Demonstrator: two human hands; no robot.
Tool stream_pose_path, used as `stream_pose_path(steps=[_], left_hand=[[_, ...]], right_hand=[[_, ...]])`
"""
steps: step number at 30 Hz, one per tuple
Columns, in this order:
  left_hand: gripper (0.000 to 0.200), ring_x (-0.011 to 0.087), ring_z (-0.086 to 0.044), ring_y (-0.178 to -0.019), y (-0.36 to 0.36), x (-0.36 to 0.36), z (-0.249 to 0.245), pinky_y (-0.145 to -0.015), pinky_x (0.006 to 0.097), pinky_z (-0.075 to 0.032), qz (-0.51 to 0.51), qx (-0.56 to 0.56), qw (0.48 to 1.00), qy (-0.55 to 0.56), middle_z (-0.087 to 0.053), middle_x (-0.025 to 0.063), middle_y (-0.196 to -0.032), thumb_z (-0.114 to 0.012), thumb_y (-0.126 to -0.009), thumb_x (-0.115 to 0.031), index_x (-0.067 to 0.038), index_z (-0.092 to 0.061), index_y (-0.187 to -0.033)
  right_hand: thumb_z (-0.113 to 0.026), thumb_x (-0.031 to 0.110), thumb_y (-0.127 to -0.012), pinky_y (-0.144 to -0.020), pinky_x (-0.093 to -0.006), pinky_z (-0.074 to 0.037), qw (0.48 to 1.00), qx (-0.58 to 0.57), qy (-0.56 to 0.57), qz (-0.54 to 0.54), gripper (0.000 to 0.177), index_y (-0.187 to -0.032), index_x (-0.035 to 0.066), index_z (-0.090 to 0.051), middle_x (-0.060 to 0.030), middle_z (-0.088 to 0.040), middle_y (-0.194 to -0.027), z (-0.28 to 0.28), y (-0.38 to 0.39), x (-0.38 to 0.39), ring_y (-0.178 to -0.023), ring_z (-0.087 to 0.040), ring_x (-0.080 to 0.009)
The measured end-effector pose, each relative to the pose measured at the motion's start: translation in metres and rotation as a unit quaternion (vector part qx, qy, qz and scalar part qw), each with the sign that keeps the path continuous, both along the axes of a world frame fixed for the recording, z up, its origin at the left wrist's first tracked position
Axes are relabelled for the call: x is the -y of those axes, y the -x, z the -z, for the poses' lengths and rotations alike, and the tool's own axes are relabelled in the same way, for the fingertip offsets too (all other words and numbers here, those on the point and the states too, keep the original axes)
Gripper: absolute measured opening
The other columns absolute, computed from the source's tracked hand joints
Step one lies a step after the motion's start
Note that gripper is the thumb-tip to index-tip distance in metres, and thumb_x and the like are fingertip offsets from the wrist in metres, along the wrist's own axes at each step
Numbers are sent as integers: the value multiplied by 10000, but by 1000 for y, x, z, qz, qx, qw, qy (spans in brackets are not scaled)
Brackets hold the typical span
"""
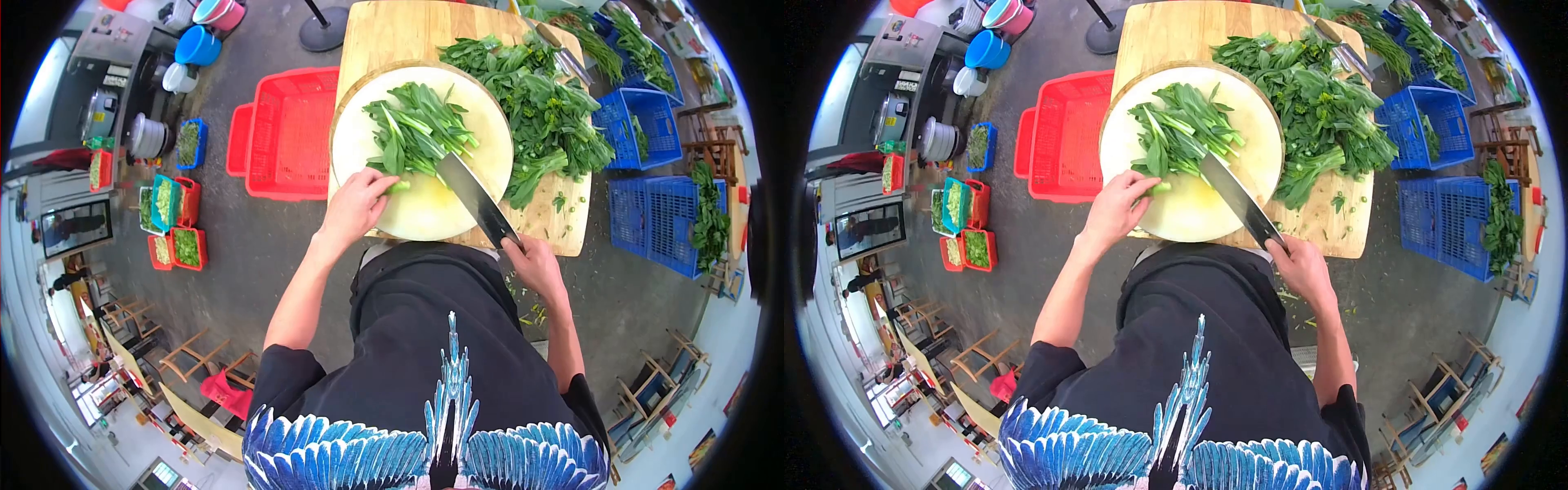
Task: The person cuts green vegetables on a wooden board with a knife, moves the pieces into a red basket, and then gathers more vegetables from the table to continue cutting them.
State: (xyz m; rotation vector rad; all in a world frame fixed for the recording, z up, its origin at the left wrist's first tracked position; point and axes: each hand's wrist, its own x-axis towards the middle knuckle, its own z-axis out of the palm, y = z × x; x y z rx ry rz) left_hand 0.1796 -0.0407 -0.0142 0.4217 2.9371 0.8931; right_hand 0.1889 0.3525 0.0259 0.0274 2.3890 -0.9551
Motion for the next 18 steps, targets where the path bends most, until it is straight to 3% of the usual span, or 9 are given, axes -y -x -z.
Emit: stream_pose_path(steps=[1,4,5,8,11,14,18], left_hand=[[416,350,-698,-1158,-1,-4,1,-975,462,-586,11,11,1000,-10,-728,112,-1224,-803,-888,-55,-52,-740,-1299],[335,338,-702,-1196,-2,-12,22,-1014,469,-579,67,-99,993,24,-732,107,-1259,-818,-887,-70,-47,-739,-1211],[336,361,-689,-1219,-6,-16,27,-1067,490,-547,43,-161,985,41,-735,120,-1238,-817,-863,-66,-61,-743,-1190],[321,358,-690,-1209,-25,-13,42,-1090,482,-534,-40,-119,992,-34,-741,111,-1249,-836,-862,-73,-58,-750,-1170],[269,337,-693,-1191,-34,-9,38,-1061,464,-535,-90,-104,988,-67,-749,86,-1210,-851,-857,-74,-56,-766,-1112],[221,309,-708,-1145,-34,-14,36,-1000,449,-561,-99,-178,979,-2,-765,67,-1161,-883,-847,-77,-62,-792,-1048],[211,295,-713,-1075,-32,-19,48,-938,440,-572,-110,-169,979,-35,-763,59,-1075,-886,-826,-52,-56,-802,-1020]], right_hand=[[-703,324,-1062,-607,-440,-436,1000,-8,2,-4,410,-861,-30,-653,-168,-498,-643,0,0,2,-591,-469,-276],[-707,301,-1057,-606,-445,-447,999,-22,3,-28,374,-880,-27,-675,-185,-522,-645,-6,1,8,-583,-499,-310],[-708,292,-1056,-606,-448,-454,999,-26,4,-38,358,-889,-24,-685,-195,-536,-647,-8,2,11,-579,-517,-328],[-713,273,-1048,-613,-478,-496,995,-58,-2,-76,297,-950,-8,-726,-232,-604,-676,-8,0,15,-608,-623,-409],[-709,231,-1049,-594,-457,-492,990,-95,3,-106,264,-965,-17,-743,-218,-610,-655,-1,-4,17,-577,-623,-378],[-689,237,-1058,-641,-536,-556,979,-126,-10,-162,217,-1132,45,-758,-234,-697,-733,4,-5,21,-697,-715,-448],[-677,222,-1065,-657,-536,-574,968,-155,-11,-198,221,-1195,60,-754,-224,-717,-739,-5,-2,38,-713,-730,-433]])
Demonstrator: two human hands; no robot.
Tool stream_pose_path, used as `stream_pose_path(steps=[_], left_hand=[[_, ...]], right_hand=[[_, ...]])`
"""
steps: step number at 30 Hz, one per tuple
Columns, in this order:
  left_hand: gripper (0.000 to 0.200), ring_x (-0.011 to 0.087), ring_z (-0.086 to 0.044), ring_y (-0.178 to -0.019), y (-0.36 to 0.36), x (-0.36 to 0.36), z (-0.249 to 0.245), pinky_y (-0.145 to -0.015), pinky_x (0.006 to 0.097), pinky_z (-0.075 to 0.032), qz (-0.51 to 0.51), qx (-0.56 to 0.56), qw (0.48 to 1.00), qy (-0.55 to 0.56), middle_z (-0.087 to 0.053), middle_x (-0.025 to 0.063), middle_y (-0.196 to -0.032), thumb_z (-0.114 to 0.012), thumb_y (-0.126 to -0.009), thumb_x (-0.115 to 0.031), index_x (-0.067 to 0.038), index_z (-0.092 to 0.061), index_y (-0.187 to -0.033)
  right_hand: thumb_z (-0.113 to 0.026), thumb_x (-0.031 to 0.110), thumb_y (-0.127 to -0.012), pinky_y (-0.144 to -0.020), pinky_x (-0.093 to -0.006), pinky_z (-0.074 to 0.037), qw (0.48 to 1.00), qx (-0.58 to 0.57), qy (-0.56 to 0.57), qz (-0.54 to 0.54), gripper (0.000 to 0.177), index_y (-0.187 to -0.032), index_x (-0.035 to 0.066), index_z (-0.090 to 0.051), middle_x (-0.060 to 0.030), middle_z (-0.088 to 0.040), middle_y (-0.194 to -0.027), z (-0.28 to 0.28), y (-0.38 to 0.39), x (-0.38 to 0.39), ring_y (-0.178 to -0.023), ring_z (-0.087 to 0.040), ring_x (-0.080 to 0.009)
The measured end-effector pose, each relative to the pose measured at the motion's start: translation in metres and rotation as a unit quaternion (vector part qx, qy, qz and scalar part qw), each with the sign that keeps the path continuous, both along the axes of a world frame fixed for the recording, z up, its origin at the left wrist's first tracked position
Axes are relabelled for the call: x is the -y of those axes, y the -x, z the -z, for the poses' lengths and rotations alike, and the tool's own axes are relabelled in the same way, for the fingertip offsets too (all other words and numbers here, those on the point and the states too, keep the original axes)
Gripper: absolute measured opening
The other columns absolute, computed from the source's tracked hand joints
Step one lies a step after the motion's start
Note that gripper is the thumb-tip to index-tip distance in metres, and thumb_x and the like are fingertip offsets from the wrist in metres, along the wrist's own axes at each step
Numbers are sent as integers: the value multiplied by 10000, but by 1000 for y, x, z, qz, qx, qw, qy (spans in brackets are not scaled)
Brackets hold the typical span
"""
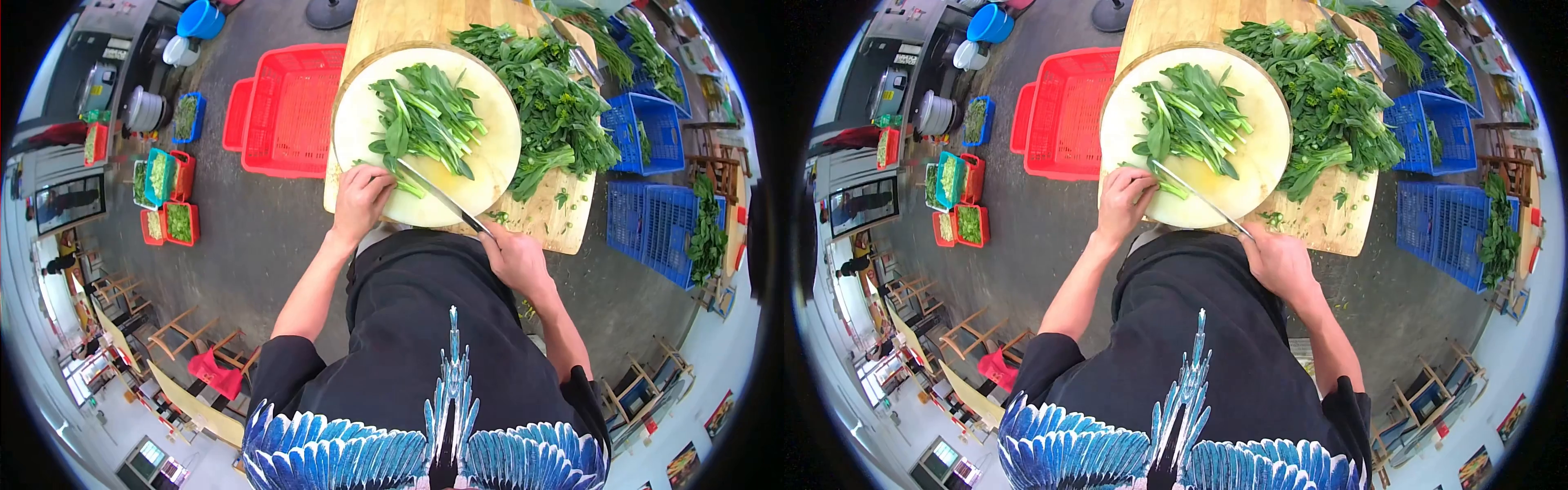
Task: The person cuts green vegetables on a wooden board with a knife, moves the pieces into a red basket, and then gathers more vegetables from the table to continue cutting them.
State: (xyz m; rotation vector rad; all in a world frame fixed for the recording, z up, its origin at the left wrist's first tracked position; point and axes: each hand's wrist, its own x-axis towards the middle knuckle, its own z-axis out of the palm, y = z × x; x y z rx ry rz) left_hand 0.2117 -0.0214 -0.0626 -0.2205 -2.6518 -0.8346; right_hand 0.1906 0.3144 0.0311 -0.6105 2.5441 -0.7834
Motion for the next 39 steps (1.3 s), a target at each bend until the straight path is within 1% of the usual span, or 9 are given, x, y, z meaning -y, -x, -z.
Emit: stream_pose_path(steps=[5,8,14,17,20,23,29,35,39], left_hand=[[199,305,-717,-1023,-4,-3,11,-909,432,-576,-15,5,999,-37,-757,68,-1019,-891,-800,-31,-48,-801,-977],[194,312,-719,-1000,-3,-4,8,-898,436,-577,-20,-4,999,-45,-753,75,-1003,-889,-799,-25,-46,-798,-968],[194,306,-720,-1001,-4,-3,10,-889,433,-577,-18,0,999,-30,-764,76,-1009,-891,-792,-18,-50,-799,-960],[199,302,-720,-992,-3,-2,9,-882,428,-578,-8,-6,1000,-29,-770,71,-1017,-893,-786,-10,-50,-796,-955],[212,295,-722,-980,-3,-1,14,-877,420,-579,-10,-11,999,-42,-772,66,-1008,-900,-774,0,-52,-794,-949],[219,288,-725,-973,-4,-1,17,-874,412,-579,-12,-14,998,-53,-772,61,-984,-907,-764,4,-56,-791,-939],[215,285,-722,-955,-3,0,22,-871,411,-574,-9,-32,998,-56,-769,54,-952,-911,-765,-3,-63,-791,-933],[200,293,-718,-962,-3,0,22,-886,419,-566,-7,-31,998,-55,-762,51,-935,-904,-775,-8,-65,-789,-928],[199,297,-709,-991,-3,2,17,-883,427,-567,0,-8,999,-45,-759,67,-1017,-890,-803,-30,-73,-788,-968]], right_hand=[[-656,236,-1078,-675,-542,-579,1000,5,-10,-26,240,-1209,62,-757,-234,-731,-762,-4,8,16,-732,-741,-432],[-649,246,-1081,-680,-547,-579,999,5,-15,-36,252,-1218,64,-758,-238,-732,-763,0,9,20,-732,-738,-442],[-650,247,-1082,-679,-545,-582,999,1,-24,-37,247,-1219,76,-763,-239,-721,-740,4,9,21,-716,-729,-453],[-651,245,-1079,-683,-545,-584,998,0,-33,-52,252,-1257,100,-755,-231,-729,-758,6,9,17,-728,-731,-449],[-655,244,-1075,-686,-548,-583,998,5,-22,-52,270,-1301,123,-740,-223,-738,-784,6,7,12,-744,-736,-440],[-663,239,-1068,-686,-548,-581,997,25,-55,-56,285,-1324,130,-729,-214,-744,-799,2,6,8,-754,-739,-428],[-674,250,-1066,-672,-548,-579,995,34,-65,-64,292,-1328,132,-727,-221,-740,-793,10,8,8,-737,-738,-428],[-604,293,-1105,-664,-567,-574,996,-5,-48,-77,257,-1219,90,-716,-212,-726,-755,33,15,34,-731,-734,-448],[-584,313,-1110,-699,-577,-575,996,13,-45,-77,260,-1195,102,-711,-217,-726,-763,33,27,59,-769,-737,-458]])
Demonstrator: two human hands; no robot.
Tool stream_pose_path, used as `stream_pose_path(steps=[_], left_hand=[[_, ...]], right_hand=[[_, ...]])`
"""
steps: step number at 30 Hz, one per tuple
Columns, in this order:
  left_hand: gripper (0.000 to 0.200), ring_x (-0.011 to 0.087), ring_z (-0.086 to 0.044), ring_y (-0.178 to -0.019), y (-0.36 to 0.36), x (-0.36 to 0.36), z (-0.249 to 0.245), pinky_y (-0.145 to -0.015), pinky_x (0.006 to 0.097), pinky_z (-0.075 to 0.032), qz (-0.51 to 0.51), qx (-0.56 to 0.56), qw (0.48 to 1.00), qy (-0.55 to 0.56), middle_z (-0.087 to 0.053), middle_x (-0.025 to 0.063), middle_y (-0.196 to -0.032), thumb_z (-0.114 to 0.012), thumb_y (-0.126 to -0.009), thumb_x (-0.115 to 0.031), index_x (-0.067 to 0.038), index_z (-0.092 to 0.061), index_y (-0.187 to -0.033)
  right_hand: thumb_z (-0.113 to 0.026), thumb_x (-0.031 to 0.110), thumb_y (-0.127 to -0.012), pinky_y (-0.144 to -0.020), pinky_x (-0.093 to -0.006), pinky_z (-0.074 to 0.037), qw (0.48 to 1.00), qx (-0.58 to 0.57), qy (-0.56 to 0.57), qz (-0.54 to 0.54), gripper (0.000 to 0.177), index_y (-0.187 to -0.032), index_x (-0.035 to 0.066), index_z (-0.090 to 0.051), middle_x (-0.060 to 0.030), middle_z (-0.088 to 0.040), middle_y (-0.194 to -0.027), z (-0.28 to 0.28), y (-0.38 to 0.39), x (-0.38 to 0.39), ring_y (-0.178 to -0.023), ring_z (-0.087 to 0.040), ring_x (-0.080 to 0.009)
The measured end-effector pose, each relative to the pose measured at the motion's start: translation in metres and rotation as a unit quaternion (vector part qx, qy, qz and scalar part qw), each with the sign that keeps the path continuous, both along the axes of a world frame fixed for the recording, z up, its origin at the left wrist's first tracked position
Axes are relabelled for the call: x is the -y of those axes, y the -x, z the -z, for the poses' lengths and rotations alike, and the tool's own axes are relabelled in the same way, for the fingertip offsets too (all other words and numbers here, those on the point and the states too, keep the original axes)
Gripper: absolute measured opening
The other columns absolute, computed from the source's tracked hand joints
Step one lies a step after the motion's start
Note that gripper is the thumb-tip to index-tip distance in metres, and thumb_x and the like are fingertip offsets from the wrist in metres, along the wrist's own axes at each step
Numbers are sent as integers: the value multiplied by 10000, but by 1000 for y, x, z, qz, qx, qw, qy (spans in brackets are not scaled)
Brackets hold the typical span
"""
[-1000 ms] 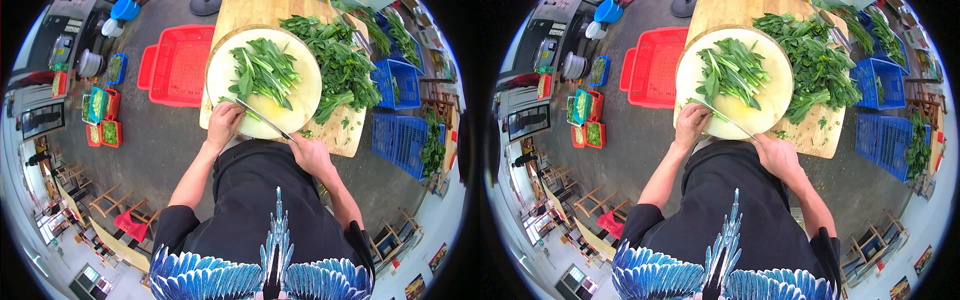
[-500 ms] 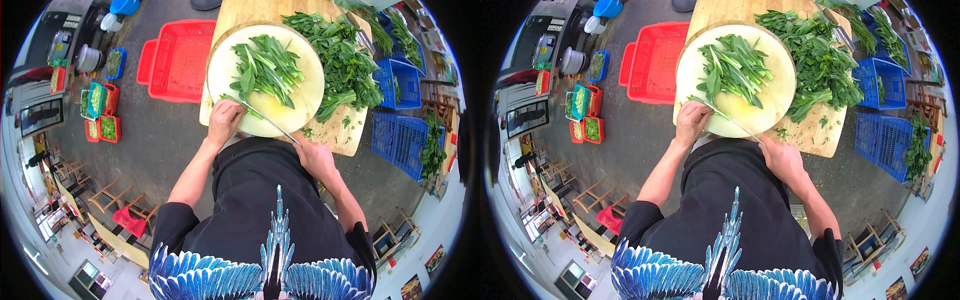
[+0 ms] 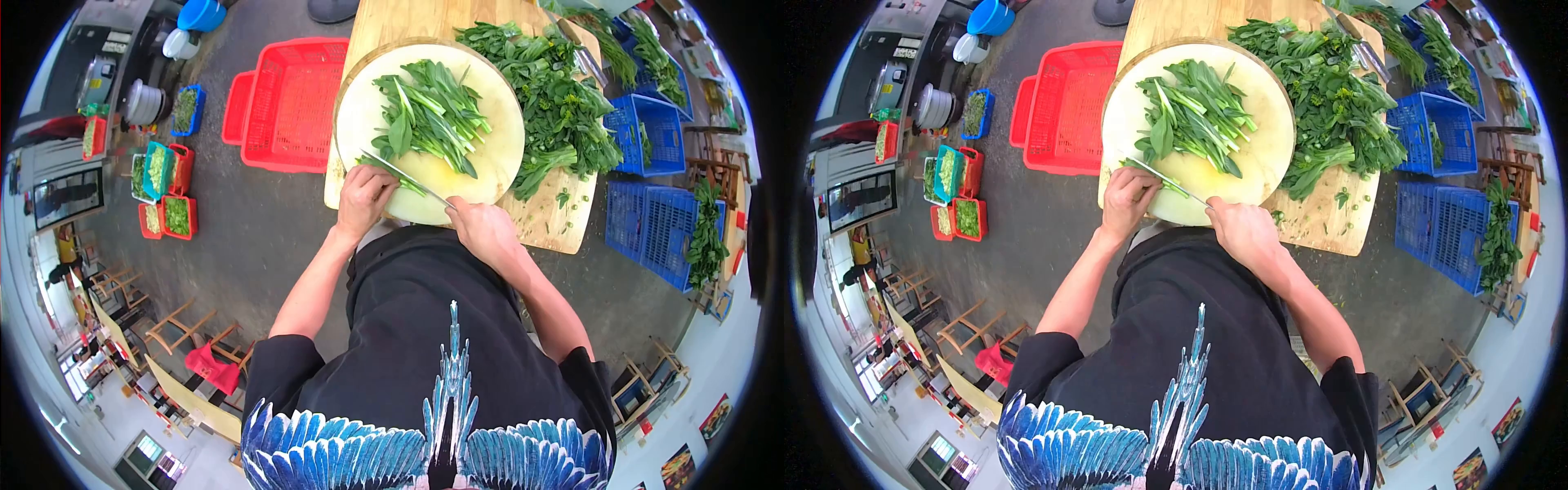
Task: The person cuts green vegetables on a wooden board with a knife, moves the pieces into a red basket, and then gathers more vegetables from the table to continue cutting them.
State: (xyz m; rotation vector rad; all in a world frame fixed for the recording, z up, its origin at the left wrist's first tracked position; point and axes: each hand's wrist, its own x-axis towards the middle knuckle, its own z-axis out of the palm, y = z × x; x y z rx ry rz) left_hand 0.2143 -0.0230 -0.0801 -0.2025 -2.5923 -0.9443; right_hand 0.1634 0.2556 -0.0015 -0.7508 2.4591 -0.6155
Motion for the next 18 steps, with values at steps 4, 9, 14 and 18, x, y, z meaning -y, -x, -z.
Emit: stream_pose_path(steps=[4,9,14,18], left_hand=[[222,311,-692,-1069,3,4,-15,-951,440,-545,28,43,998,32,-751,74,-1110,-863,-847,-74,-89,-784,-1054],[278,305,-670,-1176,13,12,-31,-1035,438,-503,69,68,989,112,-755,51,-1135,-852,-845,-107,-102,-769,-1110],[277,293,-671,-1198,28,14,-48,-1055,429,-497,118,52,983,129,-742,44,-1140,-856,-806,-95,-103,-750,-1062],[263,308,-678,-1168,28,17,-33,-1038,449,-512,137,43,986,86,-729,61,-1104,-860,-790,-70,-90,-745,-1025]], right_hand=[[-591,314,-1102,-731,-575,-575,1000,13,8,26,267,-1182,102,-732,-231,-733,-791,-4,10,-21,-796,-732,-470],[-647,334,-1078,-716,-537,-552,991,65,30,112,305,-1094,61,-782,-234,-711,-776,-10,20,-49,-753,-711,-449],[-680,323,-1067,-661,-487,-515,979,109,33,167,295,-1097,55,-799,-222,-648,-710,-18,13,-55,-658,-654,-391],[-701,274,-1059,-618,-477,-503,980,86,58,171,248,-1103,50,-798,-218,-634,-682,-20,4,-61,-617,-646,-387]])
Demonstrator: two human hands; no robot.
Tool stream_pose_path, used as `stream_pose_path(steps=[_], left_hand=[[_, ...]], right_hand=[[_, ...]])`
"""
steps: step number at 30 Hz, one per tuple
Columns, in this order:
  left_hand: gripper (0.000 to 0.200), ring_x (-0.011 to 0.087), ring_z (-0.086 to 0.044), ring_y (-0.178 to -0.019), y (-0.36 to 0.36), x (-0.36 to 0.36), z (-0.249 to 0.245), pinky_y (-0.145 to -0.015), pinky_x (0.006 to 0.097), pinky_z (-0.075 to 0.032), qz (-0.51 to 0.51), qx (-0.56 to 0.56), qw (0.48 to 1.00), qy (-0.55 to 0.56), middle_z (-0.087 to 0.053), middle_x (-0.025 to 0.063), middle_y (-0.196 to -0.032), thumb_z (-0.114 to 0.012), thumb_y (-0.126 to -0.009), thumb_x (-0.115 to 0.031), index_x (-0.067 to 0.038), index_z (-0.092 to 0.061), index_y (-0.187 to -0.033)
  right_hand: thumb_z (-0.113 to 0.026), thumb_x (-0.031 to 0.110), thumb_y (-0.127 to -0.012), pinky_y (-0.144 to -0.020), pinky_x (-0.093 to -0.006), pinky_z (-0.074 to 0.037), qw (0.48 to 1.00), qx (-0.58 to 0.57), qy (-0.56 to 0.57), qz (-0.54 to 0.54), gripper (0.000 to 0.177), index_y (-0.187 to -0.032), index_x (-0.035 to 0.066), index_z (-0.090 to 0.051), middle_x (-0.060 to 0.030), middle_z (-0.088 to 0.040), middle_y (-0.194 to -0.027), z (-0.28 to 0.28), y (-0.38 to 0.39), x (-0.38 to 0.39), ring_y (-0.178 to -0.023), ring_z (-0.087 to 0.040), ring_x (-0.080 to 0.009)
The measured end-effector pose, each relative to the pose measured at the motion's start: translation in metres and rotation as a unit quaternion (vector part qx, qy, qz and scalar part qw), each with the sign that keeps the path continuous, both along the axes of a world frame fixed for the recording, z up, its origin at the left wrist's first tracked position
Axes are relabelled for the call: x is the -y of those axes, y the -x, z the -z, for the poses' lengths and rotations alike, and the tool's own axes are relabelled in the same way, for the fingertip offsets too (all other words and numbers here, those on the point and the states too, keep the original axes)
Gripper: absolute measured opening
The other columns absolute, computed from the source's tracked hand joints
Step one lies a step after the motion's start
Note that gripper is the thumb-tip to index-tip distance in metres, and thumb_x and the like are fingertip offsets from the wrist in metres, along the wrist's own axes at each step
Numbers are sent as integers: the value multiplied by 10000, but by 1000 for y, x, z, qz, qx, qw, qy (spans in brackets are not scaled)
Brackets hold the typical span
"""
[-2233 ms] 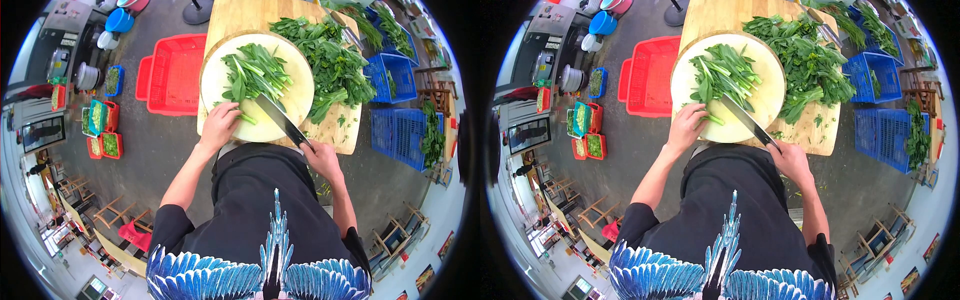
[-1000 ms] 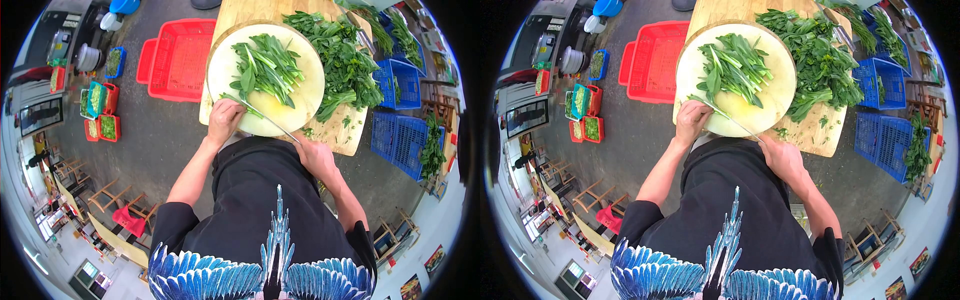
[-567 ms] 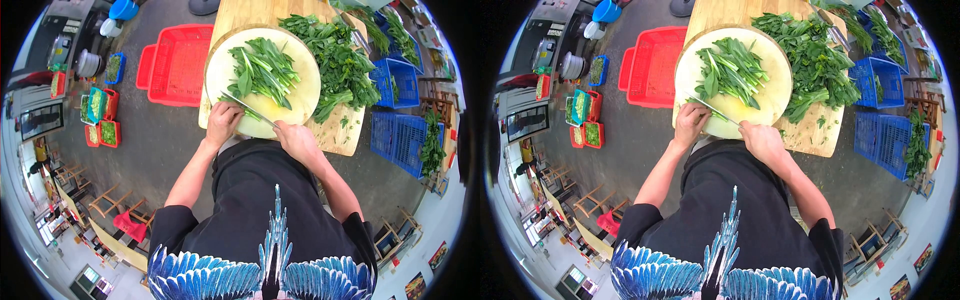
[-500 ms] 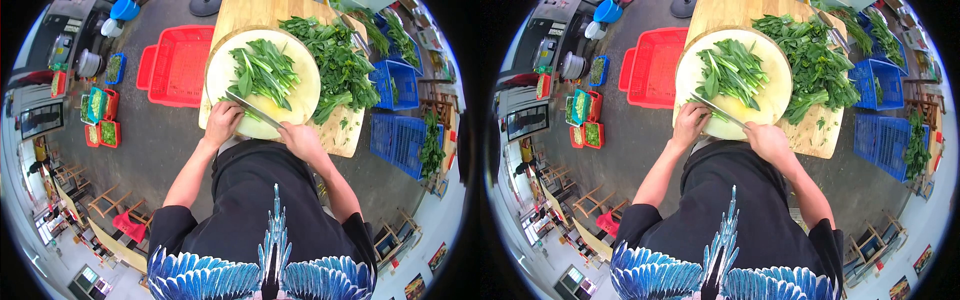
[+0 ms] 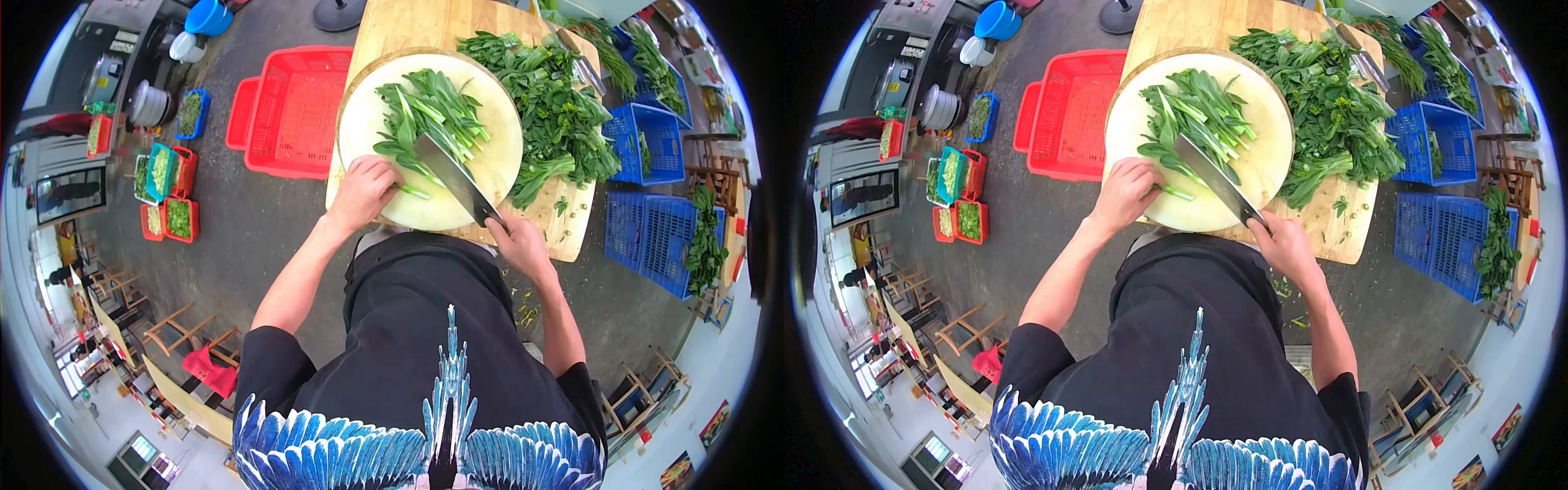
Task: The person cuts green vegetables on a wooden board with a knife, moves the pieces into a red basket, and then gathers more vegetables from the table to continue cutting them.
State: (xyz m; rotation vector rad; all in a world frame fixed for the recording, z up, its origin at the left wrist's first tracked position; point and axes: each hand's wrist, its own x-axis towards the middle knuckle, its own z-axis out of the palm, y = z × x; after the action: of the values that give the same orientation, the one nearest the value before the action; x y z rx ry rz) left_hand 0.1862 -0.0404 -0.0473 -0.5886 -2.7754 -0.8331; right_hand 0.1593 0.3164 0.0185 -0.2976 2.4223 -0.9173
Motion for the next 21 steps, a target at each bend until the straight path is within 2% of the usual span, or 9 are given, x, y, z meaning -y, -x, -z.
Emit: stream_pose_path(steps=[2,6,9,14,21], left_hand=[[268,318,-684,-1145,-2,1,12,-1014,465,-526,-17,3,999,-33,-726,70,-1082,-866,-783,-59,-82,-747,-1022],[267,333,-696,-1110,-12,-1,6,-957,473,-547,-61,44,997,-8,-733,82,-1081,-879,-778,-60,-76,-753,-1013],[267,336,-713,-1051,-15,0,8,-931,463,-553,-62,46,997,-28,-748,81,-1057,-885,-780,-65,-75,-755,-1013],[242,327,-730,-966,-18,0,10,-915,445,-554,-48,48,996,-63,-764,75,-989,-895,-793,-81,-57,-753,-988],[193,293,-728,-998,-28,-12,11,-925,440,-532,-114,16,992,-55,-762,63,-994,-913,-801,-103,-72,-772,-930]], right_hand=[[-707,255,-1054,-603,-484,-510,999,-33,17,-25,226,-1100,56,-802,-213,-650,-683,1,-2,-2,-612,-656,-401],[-701,246,-1055,-596,-516,-534,991,-100,10,-83,215,-1116,69,-805,-217,-686,-709,2,-9,-2,-641,-689,-432],[-685,247,-1060,-643,-534,-563,992,-70,-32,-105,228,-1153,68,-792,-227,-713,-750,-7,-9,4,-708,-722,-441],[-660,250,-1071,-715,-544,-583,985,-95,-35,-140,249,-1193,64,-772,-241,-750,-817,-17,-5,10,-794,-746,-456],[-664,257,-1065,-715,-544,-586,981,-105,-28,-160,249,-1161,57,-776,-254,-745,-799,-15,-1,11,-781,-747,-458]])
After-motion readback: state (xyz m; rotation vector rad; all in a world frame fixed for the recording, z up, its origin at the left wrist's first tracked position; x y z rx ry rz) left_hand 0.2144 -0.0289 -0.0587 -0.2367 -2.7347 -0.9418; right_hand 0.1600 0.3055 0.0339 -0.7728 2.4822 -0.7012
